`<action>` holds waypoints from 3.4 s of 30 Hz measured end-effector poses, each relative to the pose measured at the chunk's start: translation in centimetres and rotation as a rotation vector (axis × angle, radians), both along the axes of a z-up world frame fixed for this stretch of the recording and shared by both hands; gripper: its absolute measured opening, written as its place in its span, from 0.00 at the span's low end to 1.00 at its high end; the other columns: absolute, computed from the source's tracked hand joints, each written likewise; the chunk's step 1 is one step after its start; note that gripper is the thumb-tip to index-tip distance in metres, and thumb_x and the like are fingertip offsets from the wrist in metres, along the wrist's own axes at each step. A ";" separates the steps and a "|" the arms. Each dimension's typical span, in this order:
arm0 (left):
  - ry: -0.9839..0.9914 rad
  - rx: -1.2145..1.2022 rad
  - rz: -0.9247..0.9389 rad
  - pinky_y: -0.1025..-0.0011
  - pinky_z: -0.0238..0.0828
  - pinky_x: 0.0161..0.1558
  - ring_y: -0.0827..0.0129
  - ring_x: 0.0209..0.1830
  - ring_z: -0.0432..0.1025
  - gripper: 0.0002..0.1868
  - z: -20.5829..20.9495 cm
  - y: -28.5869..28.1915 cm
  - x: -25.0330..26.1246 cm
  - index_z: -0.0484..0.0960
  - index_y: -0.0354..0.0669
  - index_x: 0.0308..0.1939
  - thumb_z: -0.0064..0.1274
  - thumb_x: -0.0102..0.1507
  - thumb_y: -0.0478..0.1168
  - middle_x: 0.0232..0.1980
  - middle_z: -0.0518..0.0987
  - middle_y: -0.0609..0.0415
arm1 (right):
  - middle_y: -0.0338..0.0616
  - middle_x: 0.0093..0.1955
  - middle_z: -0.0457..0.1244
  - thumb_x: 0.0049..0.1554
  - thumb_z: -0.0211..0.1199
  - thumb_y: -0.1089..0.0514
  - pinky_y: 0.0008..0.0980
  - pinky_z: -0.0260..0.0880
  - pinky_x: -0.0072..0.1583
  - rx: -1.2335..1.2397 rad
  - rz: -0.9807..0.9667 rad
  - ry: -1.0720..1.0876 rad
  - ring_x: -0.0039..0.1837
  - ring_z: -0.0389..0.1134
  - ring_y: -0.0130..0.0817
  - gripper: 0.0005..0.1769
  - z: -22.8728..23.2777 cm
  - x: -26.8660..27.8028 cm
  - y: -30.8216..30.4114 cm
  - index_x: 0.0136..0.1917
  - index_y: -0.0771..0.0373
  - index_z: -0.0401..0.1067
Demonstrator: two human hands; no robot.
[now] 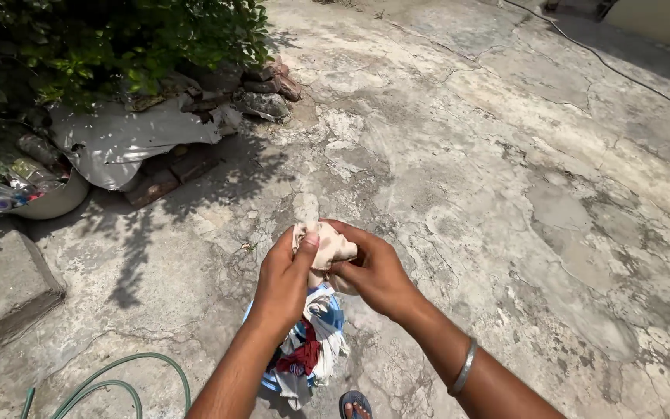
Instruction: Hanging wet laundry items on an outdoor clothesline.
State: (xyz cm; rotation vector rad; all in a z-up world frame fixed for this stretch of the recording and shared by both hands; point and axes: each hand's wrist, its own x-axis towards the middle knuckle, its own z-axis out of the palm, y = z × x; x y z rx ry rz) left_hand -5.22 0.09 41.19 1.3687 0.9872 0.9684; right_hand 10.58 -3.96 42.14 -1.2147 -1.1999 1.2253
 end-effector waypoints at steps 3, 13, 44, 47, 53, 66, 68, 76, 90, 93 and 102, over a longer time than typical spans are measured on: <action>0.092 0.005 -0.005 0.66 0.73 0.47 0.67 0.42 0.77 0.25 0.6 0.3 1.9 0.82 0.37 0.50 0.40 0.71 0.55 0.42 0.85 0.48 | 0.41 0.51 0.73 0.59 0.58 0.59 0.35 0.77 0.53 -0.049 -0.069 -0.508 0.49 0.73 0.27 0.28 0.4 3.9 -1.4 0.73 0.57 0.69; -0.396 0.069 0.047 0.71 0.67 0.51 0.74 0.45 0.69 0.21 -1.5 -2.4 10.0 0.79 0.34 0.48 0.49 0.72 0.52 0.48 0.75 0.56 | 0.42 0.50 0.68 0.64 0.49 0.56 0.35 0.75 0.53 -0.134 -0.550 0.305 0.49 0.70 0.31 0.15 2.9 10.7 -10.7 0.57 0.64 0.73; 0.990 0.752 -0.658 0.51 0.72 0.54 0.48 0.55 0.76 0.27 -3.7 -23.1 9.6 0.74 0.51 0.58 0.61 0.55 0.42 0.50 0.81 0.48 | 0.41 0.41 0.67 0.55 0.61 0.69 0.35 0.74 0.47 0.173 -1.084 0.288 0.40 0.67 0.26 0.07 4.6 15.9 -40.6 0.46 0.60 0.68; 0.965 0.613 -0.693 0.54 0.72 0.54 0.48 0.53 0.77 0.24 -6.3 -22.0 8.6 0.79 0.50 0.56 0.62 0.56 0.44 0.48 0.83 0.45 | 0.39 0.41 0.66 0.57 0.59 0.69 0.33 0.75 0.45 0.180 -1.133 0.214 0.39 0.67 0.24 0.07 6.1 14.9 -43.3 0.49 0.62 0.67; 0.684 0.391 -0.888 0.61 0.74 0.45 0.58 0.40 0.80 0.12 -3.4 -19.8 8.8 0.83 0.41 0.42 0.57 0.61 0.45 0.38 0.86 0.45 | 0.44 0.39 0.68 0.62 0.56 0.68 0.26 0.72 0.40 0.074 -1.188 0.017 0.35 0.70 0.26 0.08 9.9 15.1 -48.2 0.54 0.68 0.72; 0.987 0.575 -0.862 0.55 0.71 0.56 0.50 0.56 0.76 0.16 -0.6 -17.2 6.7 0.84 0.57 0.54 0.52 0.62 0.44 0.51 0.83 0.49 | 0.53 0.40 0.64 0.60 0.54 0.66 0.35 0.75 0.40 -0.395 -1.124 -0.054 0.37 0.73 0.41 0.13 -6.1 16.8 -52.4 0.57 0.71 0.73; 0.958 0.622 -0.848 0.55 0.73 0.55 0.49 0.53 0.78 0.17 0.9 -15.4 7.5 0.83 0.53 0.54 0.48 0.66 0.51 0.47 0.85 0.47 | 0.52 0.45 0.67 0.62 0.56 0.67 0.28 0.78 0.45 -0.328 -1.139 0.031 0.42 0.74 0.35 0.13 -4.7 18.8 -52.7 0.59 0.70 0.72; 0.395 0.782 -0.479 0.54 0.73 0.44 0.48 0.42 0.77 0.18 7.9 -21.0 4.3 0.83 0.46 0.50 0.50 0.66 0.53 0.40 0.83 0.44 | 0.51 0.49 0.70 0.65 0.48 0.64 0.28 0.76 0.45 0.108 -1.369 -0.062 0.45 0.75 0.36 0.12 7.7 9.5 -54.4 0.58 0.69 0.69; 0.914 0.913 -1.123 0.59 0.72 0.55 0.56 0.56 0.74 0.22 3.7 -19.3 9.5 0.82 0.53 0.54 0.61 0.54 0.38 0.52 0.81 0.55 | 0.43 0.45 0.68 0.65 0.54 0.62 0.28 0.75 0.45 -0.198 -1.446 0.158 0.45 0.69 0.31 0.10 -0.8 12.7 -62.0 0.56 0.65 0.74; 0.776 0.708 -1.260 0.63 0.76 0.51 0.61 0.46 0.80 0.16 3.8 -18.6 13.0 0.82 0.43 0.50 0.57 0.57 0.35 0.44 0.86 0.50 | 0.44 0.49 0.70 0.65 0.50 0.62 0.28 0.74 0.46 -0.167 -1.504 0.271 0.48 0.70 0.30 0.11 2.6 12.4 -62.8 0.57 0.62 0.72; 0.195 0.747 -0.804 0.60 0.72 0.49 0.56 0.44 0.75 0.10 3.6 -28.3 14.0 0.79 0.36 0.51 0.46 0.68 0.35 0.44 0.80 0.44 | 0.42 0.51 0.67 0.67 0.49 0.61 0.30 0.76 0.49 0.176 -1.732 0.004 0.49 0.70 0.29 0.11 2.2 9.3 -66.0 0.57 0.62 0.71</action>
